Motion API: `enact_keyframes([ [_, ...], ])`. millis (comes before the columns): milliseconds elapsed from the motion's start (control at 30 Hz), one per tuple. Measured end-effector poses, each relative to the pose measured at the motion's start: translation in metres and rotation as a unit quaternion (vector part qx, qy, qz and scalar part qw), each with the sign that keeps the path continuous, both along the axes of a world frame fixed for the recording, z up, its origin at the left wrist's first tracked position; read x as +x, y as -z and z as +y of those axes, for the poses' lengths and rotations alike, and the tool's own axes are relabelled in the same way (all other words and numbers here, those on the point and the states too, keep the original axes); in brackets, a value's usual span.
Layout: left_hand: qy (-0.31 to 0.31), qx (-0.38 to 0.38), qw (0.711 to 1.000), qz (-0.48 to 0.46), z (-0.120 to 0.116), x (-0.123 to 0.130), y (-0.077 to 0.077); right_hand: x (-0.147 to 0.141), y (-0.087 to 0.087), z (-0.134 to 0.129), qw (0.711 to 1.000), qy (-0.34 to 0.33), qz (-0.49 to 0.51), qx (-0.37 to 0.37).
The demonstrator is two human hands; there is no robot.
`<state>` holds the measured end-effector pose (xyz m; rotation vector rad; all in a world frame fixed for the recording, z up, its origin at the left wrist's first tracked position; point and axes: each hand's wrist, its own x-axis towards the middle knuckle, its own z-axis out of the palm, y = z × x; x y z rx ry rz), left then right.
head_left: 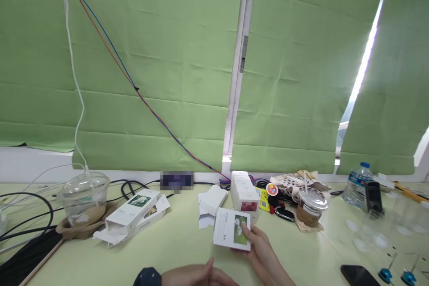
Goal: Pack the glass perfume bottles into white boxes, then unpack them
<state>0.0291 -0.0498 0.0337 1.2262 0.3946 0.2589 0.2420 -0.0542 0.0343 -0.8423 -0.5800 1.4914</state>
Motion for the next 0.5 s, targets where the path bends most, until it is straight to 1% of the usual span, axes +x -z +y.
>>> enact_keyframes([
  [33,-0.028,-0.017,0.999,-0.024,0.004,-0.001,0.001,0.000,0.000,0.000,1.000,0.000,0.007,0.001],
  [100,-0.114,-0.010,0.992,-0.059,0.014,-0.004,0.002,0.000,0.000,0.000,1.000,0.007,0.017,0.001],
  [167,-0.207,-0.004,0.973,-0.099,0.022,-0.006,0.003,-0.002,0.001,-0.001,1.000,0.013,0.017,0.002],
  [233,-0.270,0.002,0.955,-0.119,0.026,-0.005,0.003,-0.005,0.005,-0.001,1.000,0.013,0.006,0.004],
  [267,-0.287,0.011,0.951,-0.115,0.027,-0.004,0.004,-0.007,0.007,-0.001,1.000,0.014,-0.002,0.005],
  [367,-0.298,0.041,0.950,-0.086,0.024,0.002,0.005,-0.012,0.015,0.000,0.999,0.028,-0.033,0.014],
  [500,-0.315,0.046,0.945,-0.069,0.020,0.006,0.003,-0.013,0.023,0.000,0.997,0.033,-0.066,0.002],
])
